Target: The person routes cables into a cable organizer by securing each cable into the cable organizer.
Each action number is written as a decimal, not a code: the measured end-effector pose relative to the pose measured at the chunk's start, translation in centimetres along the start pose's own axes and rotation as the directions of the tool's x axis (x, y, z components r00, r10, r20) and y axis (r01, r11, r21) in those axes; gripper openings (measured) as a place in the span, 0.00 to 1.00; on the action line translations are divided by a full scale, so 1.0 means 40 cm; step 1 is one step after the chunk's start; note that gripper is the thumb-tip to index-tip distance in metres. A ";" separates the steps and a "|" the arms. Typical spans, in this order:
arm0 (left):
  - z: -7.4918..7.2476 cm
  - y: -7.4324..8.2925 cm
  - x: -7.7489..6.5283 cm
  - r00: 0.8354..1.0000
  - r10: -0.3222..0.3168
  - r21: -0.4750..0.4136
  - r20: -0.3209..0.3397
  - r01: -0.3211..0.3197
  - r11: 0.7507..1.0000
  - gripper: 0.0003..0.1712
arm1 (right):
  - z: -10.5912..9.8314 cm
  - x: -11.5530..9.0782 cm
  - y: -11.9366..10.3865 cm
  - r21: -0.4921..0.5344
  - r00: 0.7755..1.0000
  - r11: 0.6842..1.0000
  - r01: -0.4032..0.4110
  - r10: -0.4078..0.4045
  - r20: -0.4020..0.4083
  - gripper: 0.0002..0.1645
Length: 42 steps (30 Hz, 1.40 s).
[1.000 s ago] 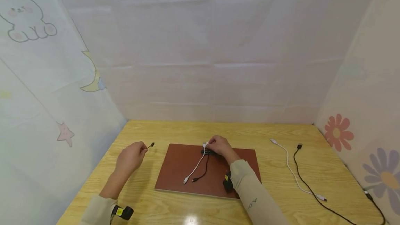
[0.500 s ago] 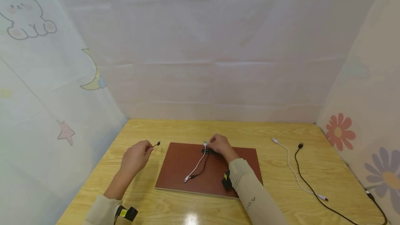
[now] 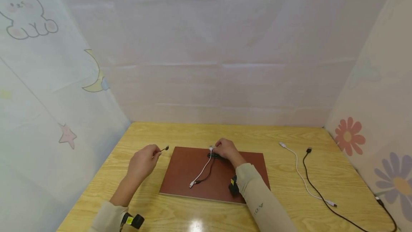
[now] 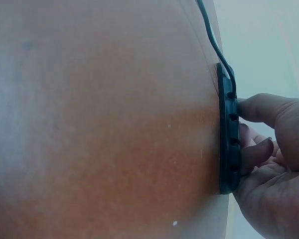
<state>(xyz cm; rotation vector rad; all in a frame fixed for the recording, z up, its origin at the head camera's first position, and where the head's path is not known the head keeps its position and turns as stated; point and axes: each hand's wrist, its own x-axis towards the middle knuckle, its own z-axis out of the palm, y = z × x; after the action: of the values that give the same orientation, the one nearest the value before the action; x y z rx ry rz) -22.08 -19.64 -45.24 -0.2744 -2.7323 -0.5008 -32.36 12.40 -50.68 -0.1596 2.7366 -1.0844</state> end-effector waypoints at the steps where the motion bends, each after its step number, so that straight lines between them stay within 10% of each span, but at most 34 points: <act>1: 0.000 0.003 0.000 1.000 0.002 -0.003 -0.001 -0.002 1.000 0.04 | 0.000 0.000 0.001 0.002 1.000 1.000 -0.004 0.004 -0.001 0.17; 31: 0.031 0.129 0.037 0.992 0.119 -0.053 -0.046 -0.121 0.991 0.03 | -0.028 -0.036 -0.053 0.045 0.998 0.997 0.066 -0.065 -0.010 0.14; 42: 0.045 0.164 0.041 0.990 0.131 -0.060 -0.047 -0.133 0.989 0.03 | -0.023 -0.049 -0.073 0.255 0.997 0.967 0.023 -0.040 0.063 0.20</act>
<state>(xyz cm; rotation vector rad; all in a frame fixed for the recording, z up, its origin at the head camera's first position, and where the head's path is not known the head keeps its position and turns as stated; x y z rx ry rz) -22.50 -12.74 -44.19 -0.4521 -2.6381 -0.5502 -30.57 11.24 -47.74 -0.1979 2.5149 -1.3982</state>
